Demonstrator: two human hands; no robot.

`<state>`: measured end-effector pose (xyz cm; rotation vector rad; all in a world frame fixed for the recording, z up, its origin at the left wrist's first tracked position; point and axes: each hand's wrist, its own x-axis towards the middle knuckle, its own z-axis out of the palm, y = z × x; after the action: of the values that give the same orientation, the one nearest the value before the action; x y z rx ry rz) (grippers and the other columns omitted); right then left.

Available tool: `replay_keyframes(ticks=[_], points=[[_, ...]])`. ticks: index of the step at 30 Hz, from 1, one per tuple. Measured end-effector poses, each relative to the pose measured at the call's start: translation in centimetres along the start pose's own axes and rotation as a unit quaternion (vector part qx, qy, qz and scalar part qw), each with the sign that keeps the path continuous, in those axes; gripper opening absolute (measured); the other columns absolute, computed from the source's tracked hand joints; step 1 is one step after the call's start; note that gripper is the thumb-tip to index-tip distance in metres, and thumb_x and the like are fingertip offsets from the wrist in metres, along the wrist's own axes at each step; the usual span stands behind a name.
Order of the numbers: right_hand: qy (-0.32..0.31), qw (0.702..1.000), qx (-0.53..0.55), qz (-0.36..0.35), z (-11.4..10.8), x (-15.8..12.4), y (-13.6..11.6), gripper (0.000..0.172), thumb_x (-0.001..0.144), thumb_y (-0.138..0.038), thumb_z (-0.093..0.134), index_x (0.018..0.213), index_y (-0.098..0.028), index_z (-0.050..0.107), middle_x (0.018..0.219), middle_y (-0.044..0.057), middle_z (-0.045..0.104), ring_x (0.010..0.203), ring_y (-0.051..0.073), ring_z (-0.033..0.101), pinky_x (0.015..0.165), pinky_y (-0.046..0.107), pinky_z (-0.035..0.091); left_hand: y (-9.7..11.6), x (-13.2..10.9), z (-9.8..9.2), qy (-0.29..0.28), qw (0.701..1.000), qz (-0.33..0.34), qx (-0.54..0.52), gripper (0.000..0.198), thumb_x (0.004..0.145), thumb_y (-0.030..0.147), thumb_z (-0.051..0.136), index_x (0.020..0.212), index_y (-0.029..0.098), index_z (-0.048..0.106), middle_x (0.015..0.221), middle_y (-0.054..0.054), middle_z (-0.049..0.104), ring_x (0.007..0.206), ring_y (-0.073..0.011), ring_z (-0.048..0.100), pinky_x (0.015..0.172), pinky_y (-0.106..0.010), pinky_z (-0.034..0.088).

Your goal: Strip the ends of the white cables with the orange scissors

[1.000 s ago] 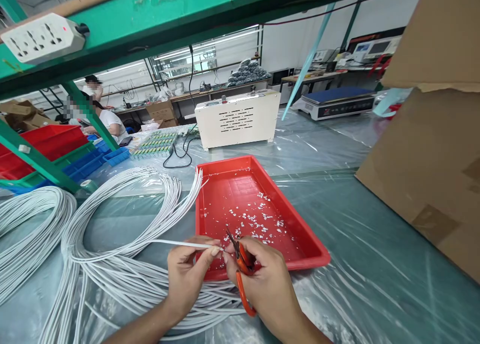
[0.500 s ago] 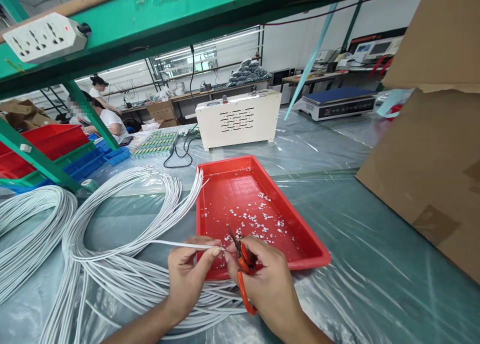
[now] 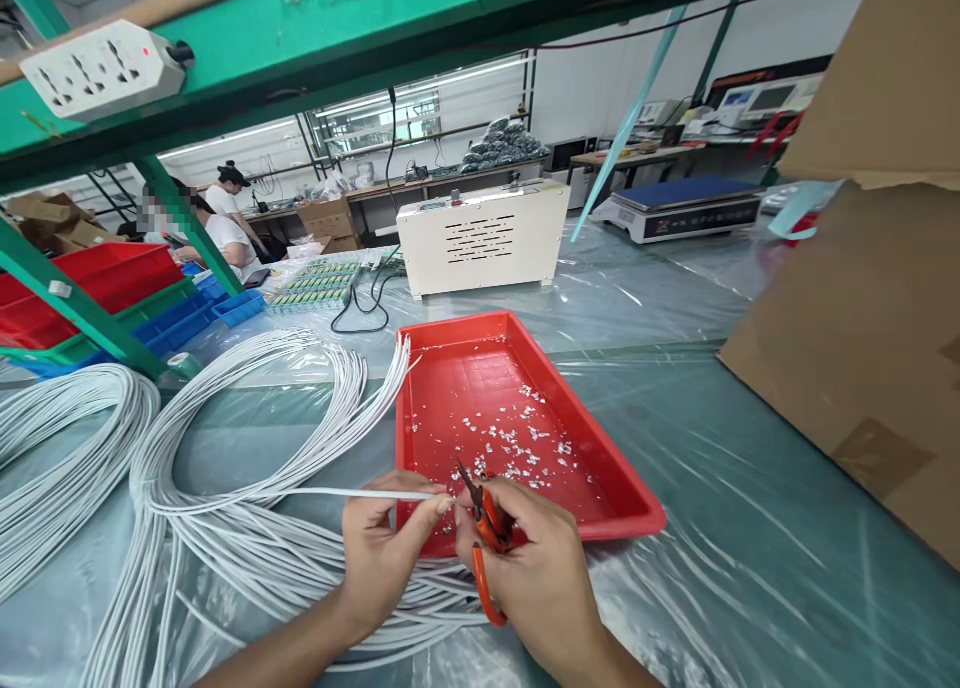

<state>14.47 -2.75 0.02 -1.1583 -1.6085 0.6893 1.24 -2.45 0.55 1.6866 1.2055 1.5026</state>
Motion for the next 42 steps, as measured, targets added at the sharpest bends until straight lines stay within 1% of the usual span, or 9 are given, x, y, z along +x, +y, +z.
replay_keyframes(ticks=[10, 14, 17, 23, 28, 31, 35, 39, 42], points=[[-0.044, 0.999, 0.001, 0.027, 0.4, -0.4, 0.5, 0.005, 0.069, -0.016, 0.05, 0.064, -0.017, 0.051, 0.052, -0.004, 0.046, 0.046, 0.01, 0.042, 0.043, 0.02, 0.038, -0.2, -0.3, 0.2, -0.014, 1.0, 0.004, 0.014, 0.01, 0.072, 0.014, 0.062, 0.062, 0.013, 0.066, 0.061, -0.003, 0.065, 0.061, -0.0135, 0.058, 0.062, -0.024, 0.045], [-0.041, 0.997, -0.027, -0.053, 0.6, -0.6, 0.1, 0.009, 0.068, -0.011, 0.05, 0.061, -0.017, 0.051, 0.05, -0.004, 0.046, 0.043, 0.009, 0.043, 0.043, 0.019, 0.037, -0.4, -0.1, 0.6, 0.008, 0.997, -0.066, -0.045, 0.01, 0.073, 0.018, 0.061, 0.066, 0.012, 0.065, 0.066, -0.004, 0.065, 0.064, -0.0147, 0.059, 0.063, -0.025, 0.045], [-0.003, 0.995, -0.032, -0.095, 0.3, -0.5, -0.1, 0.008, 0.069, -0.011, 0.052, 0.064, -0.017, 0.052, 0.052, -0.004, 0.049, 0.044, 0.009, 0.045, 0.045, 0.019, 0.038, -0.2, 0.1, 0.7, 0.008, 0.984, -0.131, -0.12, 0.011, 0.075, 0.021, 0.059, 0.072, 0.012, 0.064, 0.066, -0.004, 0.064, 0.061, -0.0138, 0.058, 0.06, -0.024, 0.046], [0.004, 1.0, 0.015, 0.001, -0.7, 0.3, 0.1, 0.006, 0.072, -0.018, 0.053, 0.067, -0.018, 0.052, 0.054, -0.003, 0.049, 0.046, 0.01, 0.045, 0.043, 0.02, 0.037, 0.2, 0.5, 0.3, -0.006, 0.971, -0.172, -0.163, 0.015, 0.076, 0.023, 0.057, 0.078, 0.011, 0.065, 0.06, -0.002, 0.064, 0.057, -0.0113, 0.057, 0.06, -0.021, 0.045], [0.013, 0.999, -0.03, -0.01, -0.8, 0.6, 0.3, 0.009, 0.073, -0.019, 0.052, 0.064, -0.017, 0.052, 0.055, -0.001, 0.051, 0.049, 0.012, 0.048, 0.048, 0.022, 0.04, 0.1, 0.6, 0.2, -0.013, 0.967, -0.184, -0.174, 0.014, 0.076, 0.023, 0.058, 0.079, 0.012, 0.066, 0.058, -0.001, 0.063, 0.057, -0.0103, 0.057, 0.06, -0.02, 0.044], [0.017, 0.997, -0.071, -0.024, -0.9, 0.8, 1.0, 0.005, 0.071, -0.017, 0.051, 0.071, -0.017, 0.055, 0.063, 0.0, 0.055, 0.056, 0.013, 0.052, 0.053, 0.021, 0.041, 0.0, 0.6, 0.2, -0.017, 0.966, -0.187, -0.18, 0.015, 0.076, 0.024, 0.058, 0.079, 0.012, 0.066, 0.058, -0.001, 0.064, 0.057, -0.0104, 0.057, 0.059, -0.019, 0.044], [0.002, 0.99, -0.136, -0.024, -1.1, 1.1, 1.8, 0.01, 0.072, -0.017, 0.05, 0.063, -0.018, 0.051, 0.055, -0.003, 0.049, 0.05, 0.011, 0.045, 0.05, 0.021, 0.037, -0.1, 0.6, 0.3, -0.016, 0.963, -0.198, -0.183, 0.016, 0.075, 0.026, 0.059, 0.073, 0.011, 0.064, 0.057, -0.001, 0.064, 0.055, -0.0105, 0.057, 0.059, -0.02, 0.044], [-0.005, 0.993, -0.1, -0.066, -1.2, 1.1, 1.5, 0.01, 0.074, -0.015, 0.05, 0.081, -0.017, 0.057, 0.068, 0.001, 0.055, 0.061, 0.013, 0.051, 0.058, 0.022, 0.041, -0.3, 0.7, 0.3, -0.005, 0.962, -0.211, -0.176, 0.016, 0.073, 0.026, 0.061, 0.066, 0.011, 0.061, 0.055, -0.001, 0.062, 0.054, -0.0104, 0.056, 0.057, -0.02, 0.043], [-0.039, 0.989, -0.086, -0.116, -1.2, 1.0, 0.9, 0.013, 0.073, -0.016, 0.053, 0.085, -0.017, 0.059, 0.063, 0.0, 0.052, 0.055, 0.012, 0.049, 0.052, 0.022, 0.04, -0.4, 0.7, 0.3, -0.005, 0.961, -0.212, -0.175, 0.018, 0.072, 0.027, 0.062, 0.064, 0.012, 0.06, 0.055, -0.001, 0.062, 0.054, -0.0112, 0.056, 0.057, -0.02, 0.044]])
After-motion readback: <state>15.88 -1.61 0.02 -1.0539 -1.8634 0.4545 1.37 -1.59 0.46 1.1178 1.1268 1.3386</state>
